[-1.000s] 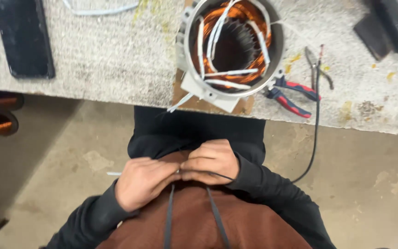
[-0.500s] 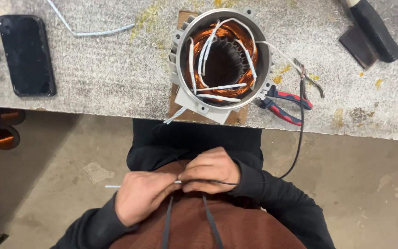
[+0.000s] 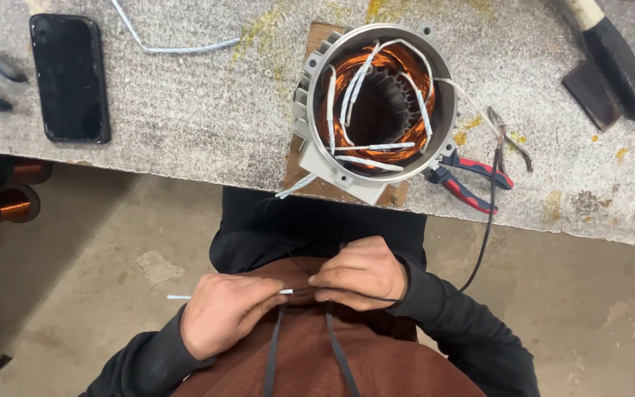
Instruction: The person is working on a motor stator, stripping the insulation from white wires and twisting them together. They then insert the twisted wire ends into the copper windings of the stator and secure them using pliers.
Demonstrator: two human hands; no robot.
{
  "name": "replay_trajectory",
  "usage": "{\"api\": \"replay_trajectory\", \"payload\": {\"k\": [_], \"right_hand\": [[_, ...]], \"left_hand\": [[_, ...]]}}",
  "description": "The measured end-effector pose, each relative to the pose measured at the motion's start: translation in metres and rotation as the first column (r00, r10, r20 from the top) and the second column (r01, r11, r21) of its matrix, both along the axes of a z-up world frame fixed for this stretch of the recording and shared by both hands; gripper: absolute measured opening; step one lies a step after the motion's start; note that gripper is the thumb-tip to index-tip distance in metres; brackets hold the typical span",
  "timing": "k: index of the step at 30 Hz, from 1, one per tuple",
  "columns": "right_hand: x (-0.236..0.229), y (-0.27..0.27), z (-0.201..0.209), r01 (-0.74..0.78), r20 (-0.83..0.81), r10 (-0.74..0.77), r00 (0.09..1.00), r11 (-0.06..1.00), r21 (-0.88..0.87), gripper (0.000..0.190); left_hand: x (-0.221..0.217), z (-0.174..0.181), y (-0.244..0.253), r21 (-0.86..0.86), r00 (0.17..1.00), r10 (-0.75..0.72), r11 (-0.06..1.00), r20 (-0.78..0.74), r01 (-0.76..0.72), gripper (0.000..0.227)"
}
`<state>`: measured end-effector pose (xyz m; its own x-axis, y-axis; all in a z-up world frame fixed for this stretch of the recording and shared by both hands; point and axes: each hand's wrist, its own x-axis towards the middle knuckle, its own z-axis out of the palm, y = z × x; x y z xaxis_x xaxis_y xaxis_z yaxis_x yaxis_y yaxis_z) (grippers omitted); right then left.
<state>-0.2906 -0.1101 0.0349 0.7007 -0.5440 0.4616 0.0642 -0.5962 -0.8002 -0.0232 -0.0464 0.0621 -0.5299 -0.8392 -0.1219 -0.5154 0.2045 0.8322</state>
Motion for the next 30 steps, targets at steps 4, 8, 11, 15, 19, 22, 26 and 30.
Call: {"api": "replay_trajectory", "payload": {"k": [4, 8, 11, 15, 19, 22, 26, 30], "right_hand": [[0.004, 0.006, -0.004, 0.001, -0.035, -0.003, 0.999, 0.998, -0.067, 0.021], [0.011, 0.009, -0.006, 0.03, -0.032, -0.032, 0.999, 0.997, -0.067, 0.022], [0.01, -0.001, 0.006, 0.013, -0.023, -0.014, 1.0, 0.999, -0.051, 0.029], [-0.001, -0.001, -0.002, 0.006, -0.043, -0.007, 0.999, 1.0, -0.025, 0.025], [0.007, 0.002, -0.004, -0.01, -0.038, 0.009, 0.999, 1.0, -0.023, 0.02], [0.011, 0.0, 0.004, -0.031, -0.073, 0.03, 0.997, 0.999, -0.008, 0.021], [0.005, -0.007, 0.005, -0.018, -0.057, 0.021, 0.998, 0.998, 0.061, 0.023], [0.003, -0.003, -0.005, -0.06, -0.054, 0.065, 0.996, 0.993, 0.098, 0.017]], "left_hand": [[-0.005, -0.002, 0.002, 0.016, 0.999, -0.021, 1.0, 0.027, 0.02, 0.013], [-0.013, 0.0, -0.001, -0.012, 0.998, -0.022, 1.0, -0.059, 0.021, 0.011], [-0.011, 0.006, -0.004, -0.001, 0.998, -0.025, 1.0, 0.052, 0.025, 0.013], [-0.007, 0.006, -0.004, 0.005, 0.997, 0.016, 1.0, 0.075, -0.016, 0.014], [-0.01, 0.0, -0.002, -0.015, 1.0, 0.016, 1.0, 0.014, -0.015, 0.015], [-0.011, -0.003, 0.001, 0.004, 1.0, -0.001, 1.0, 0.016, 0.001, 0.014], [-0.006, 0.001, -0.001, -0.001, 0.998, 0.017, 1.0, 0.056, -0.017, 0.016], [-0.008, -0.003, -0.001, -0.008, 0.999, 0.047, 0.999, 0.026, -0.047, 0.016]]}}
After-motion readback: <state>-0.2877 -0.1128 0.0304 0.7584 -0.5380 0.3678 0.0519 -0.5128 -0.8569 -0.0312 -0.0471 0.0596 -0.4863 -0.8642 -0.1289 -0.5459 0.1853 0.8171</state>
